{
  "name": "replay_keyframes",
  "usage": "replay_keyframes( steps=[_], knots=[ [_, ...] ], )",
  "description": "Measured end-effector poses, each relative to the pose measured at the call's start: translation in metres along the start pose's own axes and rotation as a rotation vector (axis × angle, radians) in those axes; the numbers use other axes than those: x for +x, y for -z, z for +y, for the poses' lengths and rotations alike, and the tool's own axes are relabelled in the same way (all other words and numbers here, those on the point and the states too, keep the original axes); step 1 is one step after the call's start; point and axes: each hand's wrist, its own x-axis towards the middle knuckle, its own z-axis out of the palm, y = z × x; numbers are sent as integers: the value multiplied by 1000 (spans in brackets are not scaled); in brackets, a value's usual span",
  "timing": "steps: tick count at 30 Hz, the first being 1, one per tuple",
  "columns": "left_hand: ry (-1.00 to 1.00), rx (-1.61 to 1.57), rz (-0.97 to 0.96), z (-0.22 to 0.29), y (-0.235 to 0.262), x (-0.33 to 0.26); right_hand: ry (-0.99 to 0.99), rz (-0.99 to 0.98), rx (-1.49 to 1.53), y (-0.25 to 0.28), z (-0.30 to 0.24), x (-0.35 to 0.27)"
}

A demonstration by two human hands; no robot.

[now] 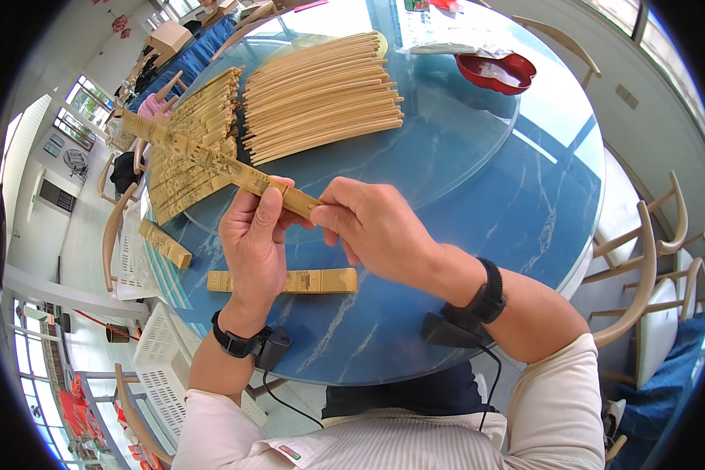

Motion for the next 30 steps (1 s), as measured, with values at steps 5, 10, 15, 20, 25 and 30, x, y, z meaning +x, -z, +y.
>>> replay_keyframes(
  steps=[5,10,15,20,25,30],
  knots=[
    [-129,25,91,7,15,11,-62,-10,-70,1,-2,0],
    [-186,-107,324,21,65,46,-54,-66,-230,6,1,-2],
    [-100,-230,430,10,96,59,-13,-44,-335,1,8,0],
    [48,-83,204,3,70,45,-89,-9,-312,0,11,3],
    [204,56,-138,-6,29,24,-134,44,-244,1,16,7],
    [154,54,-44,4,42,34,-66,84,-202,2,19,8]
  ],
)
